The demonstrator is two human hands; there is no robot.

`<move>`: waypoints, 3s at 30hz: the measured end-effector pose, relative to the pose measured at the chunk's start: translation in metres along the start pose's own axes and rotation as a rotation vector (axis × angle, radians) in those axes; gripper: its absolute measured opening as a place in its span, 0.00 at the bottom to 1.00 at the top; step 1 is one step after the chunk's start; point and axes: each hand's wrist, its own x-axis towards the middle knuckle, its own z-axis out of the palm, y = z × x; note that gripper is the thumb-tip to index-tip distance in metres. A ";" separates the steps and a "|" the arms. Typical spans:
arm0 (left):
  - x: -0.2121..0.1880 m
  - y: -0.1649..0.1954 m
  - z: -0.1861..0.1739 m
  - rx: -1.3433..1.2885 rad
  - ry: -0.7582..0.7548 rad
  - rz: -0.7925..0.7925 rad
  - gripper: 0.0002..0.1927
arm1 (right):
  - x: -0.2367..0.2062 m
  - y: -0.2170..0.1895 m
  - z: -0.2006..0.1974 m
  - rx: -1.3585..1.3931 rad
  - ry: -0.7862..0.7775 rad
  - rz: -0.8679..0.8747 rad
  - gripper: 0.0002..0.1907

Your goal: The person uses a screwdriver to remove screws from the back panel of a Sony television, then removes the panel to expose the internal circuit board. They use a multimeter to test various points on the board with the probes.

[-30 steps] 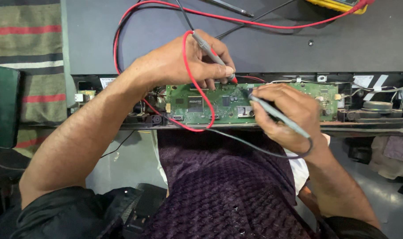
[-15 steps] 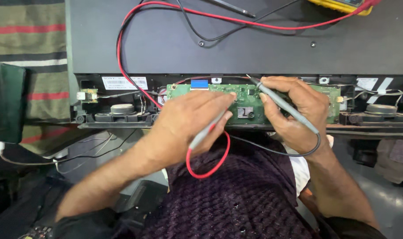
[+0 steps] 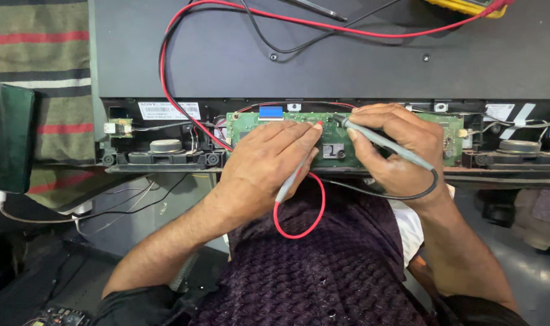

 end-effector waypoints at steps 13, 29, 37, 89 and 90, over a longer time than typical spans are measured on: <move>0.000 0.001 0.000 0.029 -0.011 -0.008 0.21 | 0.002 -0.001 -0.001 -0.010 -0.019 -0.007 0.08; -0.001 0.006 0.000 0.075 -0.015 -0.005 0.21 | 0.003 -0.004 -0.003 0.004 -0.026 -0.006 0.09; -0.003 0.008 0.001 0.095 -0.015 -0.007 0.22 | 0.002 -0.005 -0.003 0.015 -0.025 -0.010 0.08; -0.015 0.014 0.007 0.092 0.113 0.043 0.20 | -0.007 -0.007 -0.004 -0.002 -0.013 0.004 0.09; -0.017 0.014 0.006 0.079 0.128 0.033 0.20 | -0.007 -0.006 -0.004 0.012 -0.016 0.024 0.09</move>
